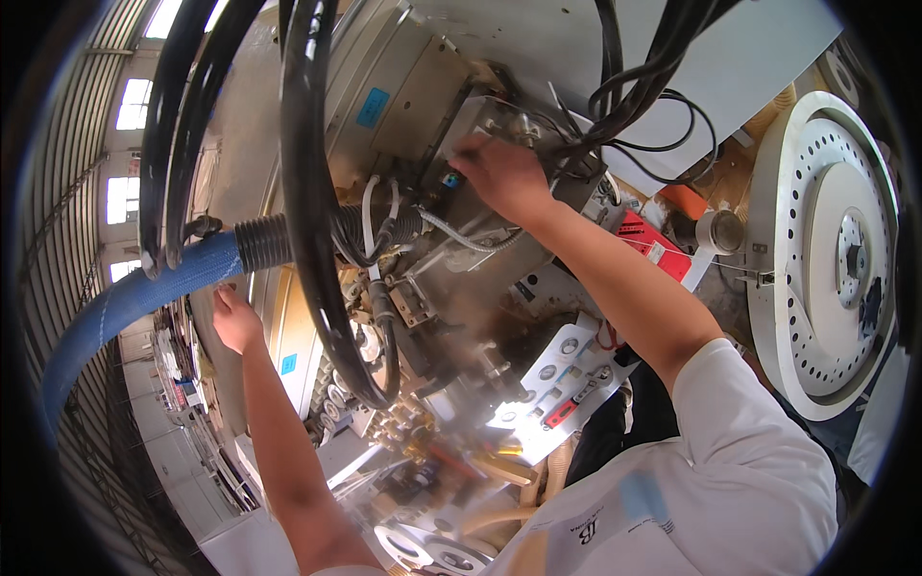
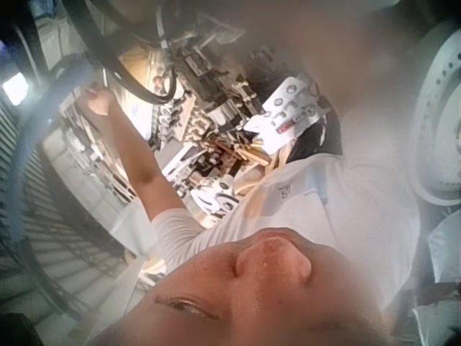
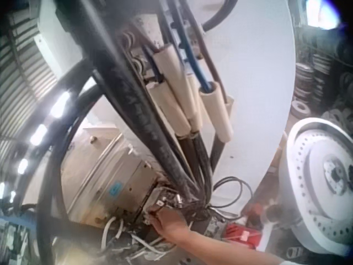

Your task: The person uses a wrench and a screwdriver to adjust internal components of an industrial machine and wipes a small part with a cloth.

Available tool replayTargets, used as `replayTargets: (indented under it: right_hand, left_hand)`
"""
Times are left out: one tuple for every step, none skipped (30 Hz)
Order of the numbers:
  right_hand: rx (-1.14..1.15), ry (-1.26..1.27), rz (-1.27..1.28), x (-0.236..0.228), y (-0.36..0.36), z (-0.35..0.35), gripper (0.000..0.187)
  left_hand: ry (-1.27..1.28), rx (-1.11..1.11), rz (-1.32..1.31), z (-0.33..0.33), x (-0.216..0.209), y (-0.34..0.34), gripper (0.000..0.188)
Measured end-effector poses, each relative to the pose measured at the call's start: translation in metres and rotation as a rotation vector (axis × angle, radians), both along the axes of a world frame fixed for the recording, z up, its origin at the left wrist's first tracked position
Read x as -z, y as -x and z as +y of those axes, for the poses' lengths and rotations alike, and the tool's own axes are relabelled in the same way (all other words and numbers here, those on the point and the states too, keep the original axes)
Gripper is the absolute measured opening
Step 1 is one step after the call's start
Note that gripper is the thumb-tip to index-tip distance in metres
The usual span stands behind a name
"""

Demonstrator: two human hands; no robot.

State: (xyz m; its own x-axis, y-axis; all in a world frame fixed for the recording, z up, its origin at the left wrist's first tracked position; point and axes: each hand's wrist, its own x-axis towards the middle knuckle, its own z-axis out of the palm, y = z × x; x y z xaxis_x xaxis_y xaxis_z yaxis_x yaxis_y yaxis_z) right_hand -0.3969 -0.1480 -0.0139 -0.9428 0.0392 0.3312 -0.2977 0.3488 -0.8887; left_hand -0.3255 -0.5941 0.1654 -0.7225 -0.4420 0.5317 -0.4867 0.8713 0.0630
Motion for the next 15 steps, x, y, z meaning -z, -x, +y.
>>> replayTargets:
  right_hand:
    - [0.028, 0.031, -0.039, -0.013, 0.009, 0.002, 0.022]
    - [0.054, 0.065, -0.077, -0.021, 0.019, 0.002, 0.024]
    - [0.055, 0.225, -0.164, -0.023, 0.029, -0.001, 0.029]
    - [0.034, 0.305, -0.208, -0.024, 0.039, -0.004, 0.029]
    - [0.012, 0.386, -0.252, -0.025, 0.047, -0.006, 0.03]
    - [-0.012, 0.467, -0.296, -0.026, 0.055, -0.006, 0.031]
    - [-0.007, 0.472, -0.338, -0.015, 0.063, -0.007, 0.031]
    - [-0.006, 0.484, -0.381, -0.006, 0.069, -0.01, 0.03]
    - [-0.005, 0.496, -0.424, 0.004, 0.072, -0.012, 0.03]
    - [-0.004, 0.507, -0.452, 0.005, 0.07, -0.014, 0.03]
    - [-0.002, 0.518, -0.48, 0.006, 0.067, -0.017, 0.029]
    - [0.0, 0.529, -0.507, 0.007, 0.065, -0.02, 0.029]
    - [-0.009, 0.576, -0.498, 0.012, 0.065, -0.022, 0.028]
    - [-0.017, 0.623, -0.487, 0.016, 0.066, -0.027, 0.028]
    - [-0.025, 0.669, -0.476, 0.02, 0.067, -0.03, 0.027]
  left_hand:
    - [0.009, 0.01, 0.002, 0.001, 0.002, 0.001, 0.046]
    - [0.021, 0.018, 0.006, 0.003, 0.003, 0.003, 0.046]
    - [0.027, 0.02, 0.013, 0.004, 0.004, 0.005, 0.046]
    - [0.021, 0.02, 0.028, 0.001, 0.006, 0.005, 0.045]
    - [0.016, 0.019, 0.042, -0.001, 0.007, 0.005, 0.045]
    - [0.011, 0.018, 0.057, -0.004, 0.007, 0.005, 0.045]
    - [0.001, 0.012, 0.063, 0.002, 0.01, 0.007, 0.045]
    - [0.003, 0.008, 0.065, 0.002, 0.009, 0.007, 0.045]
    - [0.004, 0.004, 0.067, 0.001, 0.009, 0.008, 0.045]
    - [0.004, -0.004, 0.068, 0.001, 0.01, 0.007, 0.045]
    - [0.01, -0.004, 0.05, 0.0, 0.009, 0.005, 0.045]
    - [0.016, -0.004, 0.033, -0.001, 0.007, 0.003, 0.045]
    - [0.02, 0.001, 0.017, 0.002, 0.005, 0.004, 0.045]
    - [0.019, -0.002, 0.009, 0.005, 0.004, 0.005, 0.046]
    - [0.017, -0.004, 0.002, 0.008, 0.003, 0.007, 0.046]
